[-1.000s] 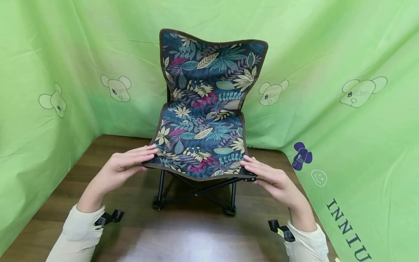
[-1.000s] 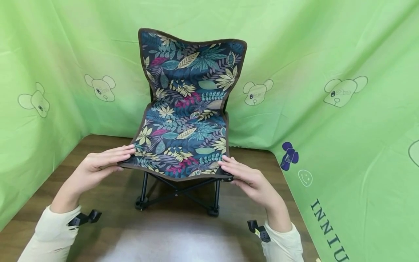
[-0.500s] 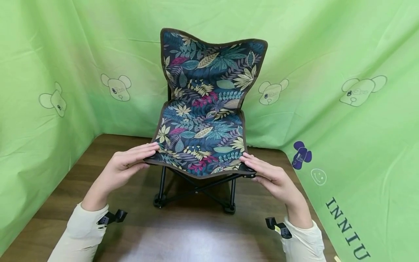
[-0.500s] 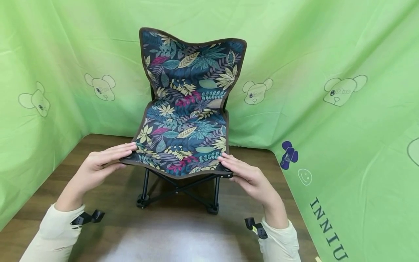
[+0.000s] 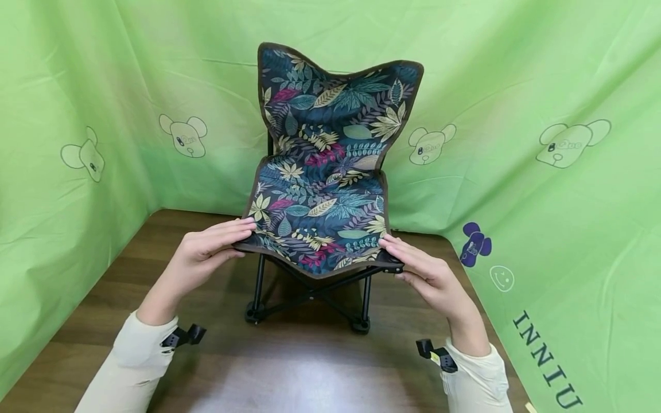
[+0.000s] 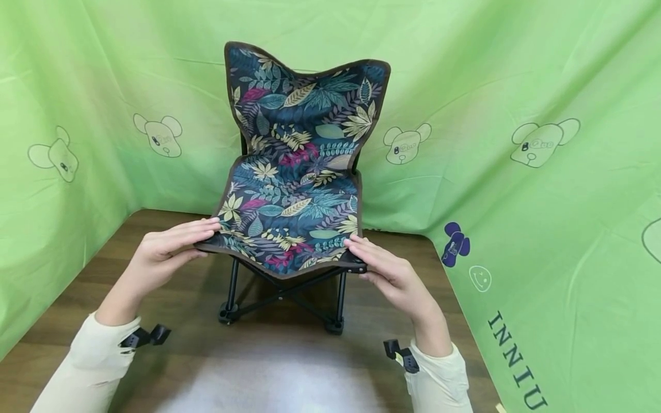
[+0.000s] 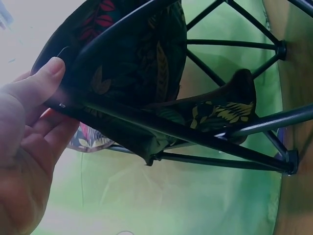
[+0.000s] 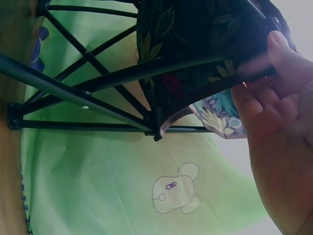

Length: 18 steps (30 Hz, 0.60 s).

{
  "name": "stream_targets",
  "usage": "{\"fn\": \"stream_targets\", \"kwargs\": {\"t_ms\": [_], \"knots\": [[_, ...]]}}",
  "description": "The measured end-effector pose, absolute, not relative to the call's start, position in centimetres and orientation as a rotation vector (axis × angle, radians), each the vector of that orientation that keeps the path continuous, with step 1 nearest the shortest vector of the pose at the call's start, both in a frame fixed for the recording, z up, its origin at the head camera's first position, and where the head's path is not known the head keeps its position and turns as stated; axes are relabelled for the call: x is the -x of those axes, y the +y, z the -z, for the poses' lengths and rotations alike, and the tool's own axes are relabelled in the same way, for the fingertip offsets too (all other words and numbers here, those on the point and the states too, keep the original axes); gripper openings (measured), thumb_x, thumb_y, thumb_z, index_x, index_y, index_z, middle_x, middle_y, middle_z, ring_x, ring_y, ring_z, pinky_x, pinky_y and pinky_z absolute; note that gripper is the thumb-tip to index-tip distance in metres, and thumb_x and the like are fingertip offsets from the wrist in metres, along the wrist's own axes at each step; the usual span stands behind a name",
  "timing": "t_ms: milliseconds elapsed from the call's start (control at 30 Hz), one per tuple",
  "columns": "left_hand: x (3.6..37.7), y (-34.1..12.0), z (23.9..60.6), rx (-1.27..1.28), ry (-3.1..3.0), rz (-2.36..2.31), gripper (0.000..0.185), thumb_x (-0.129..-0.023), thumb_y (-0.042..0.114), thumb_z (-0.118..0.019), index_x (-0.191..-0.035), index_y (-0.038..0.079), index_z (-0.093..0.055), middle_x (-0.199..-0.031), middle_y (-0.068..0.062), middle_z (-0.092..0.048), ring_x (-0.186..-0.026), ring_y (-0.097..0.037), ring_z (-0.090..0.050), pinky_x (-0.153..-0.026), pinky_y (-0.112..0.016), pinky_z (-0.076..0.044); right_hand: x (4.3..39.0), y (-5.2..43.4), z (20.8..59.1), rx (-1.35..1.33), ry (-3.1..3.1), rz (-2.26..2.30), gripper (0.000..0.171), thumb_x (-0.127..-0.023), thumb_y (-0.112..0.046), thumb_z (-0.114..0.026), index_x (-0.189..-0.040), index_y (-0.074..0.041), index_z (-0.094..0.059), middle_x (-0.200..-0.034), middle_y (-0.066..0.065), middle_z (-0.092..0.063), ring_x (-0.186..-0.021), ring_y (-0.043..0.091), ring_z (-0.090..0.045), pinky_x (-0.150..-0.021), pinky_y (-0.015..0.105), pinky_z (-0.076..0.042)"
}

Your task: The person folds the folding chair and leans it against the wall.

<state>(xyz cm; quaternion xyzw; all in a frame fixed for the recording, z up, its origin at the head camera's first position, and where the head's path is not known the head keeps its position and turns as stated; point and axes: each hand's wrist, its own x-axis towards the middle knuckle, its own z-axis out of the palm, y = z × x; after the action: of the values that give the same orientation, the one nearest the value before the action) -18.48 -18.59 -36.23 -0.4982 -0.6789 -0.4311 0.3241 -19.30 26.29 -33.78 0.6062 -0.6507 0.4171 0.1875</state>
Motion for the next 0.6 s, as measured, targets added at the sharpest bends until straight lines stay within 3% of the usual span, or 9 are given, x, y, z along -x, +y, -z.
{"fn": "stream_targets", "kwargs": {"t_ms": [100,300,600], "knots": [[18.5,-18.4,35.8,1.287,-1.774,1.109,0.037,-0.088,0.004,-0.077,-0.119,-0.015,-0.068,-0.124,-0.030,-0.068,-0.127,-0.035,-0.063,-0.112,-0.041,-0.045,19.3,26.0,33.2,-1.697,-1.828,-1.165,0.039,-0.096,0.008,-0.062,-0.127,0.029,-0.051,-0.142,0.035,-0.053,-0.144,0.038,-0.045,-0.122,0.040,-0.032],[18.6,-18.0,35.5,1.270,-1.733,1.117,0.056,-0.063,-0.026,-0.079,-0.117,-0.015,-0.069,-0.121,-0.031,-0.068,-0.124,-0.037,-0.065,-0.112,-0.047,-0.045,19.2,25.4,32.7,-1.688,-1.814,-1.142,0.045,-0.083,0.022,-0.065,-0.126,0.028,-0.053,-0.139,0.035,-0.056,-0.142,0.039,-0.048,-0.122,0.043,-0.032],[18.5,-17.4,35.3,1.242,-1.722,1.047,0.055,-0.065,-0.024,-0.080,-0.117,-0.012,-0.071,-0.121,-0.026,-0.071,-0.121,-0.036,-0.066,-0.110,-0.047,-0.046,19.1,24.9,32.2,-1.662,-1.779,-1.157,0.048,-0.075,0.027,-0.067,-0.122,0.026,-0.058,-0.134,0.036,-0.059,-0.137,0.041,-0.053,-0.123,0.044,-0.031]]}}
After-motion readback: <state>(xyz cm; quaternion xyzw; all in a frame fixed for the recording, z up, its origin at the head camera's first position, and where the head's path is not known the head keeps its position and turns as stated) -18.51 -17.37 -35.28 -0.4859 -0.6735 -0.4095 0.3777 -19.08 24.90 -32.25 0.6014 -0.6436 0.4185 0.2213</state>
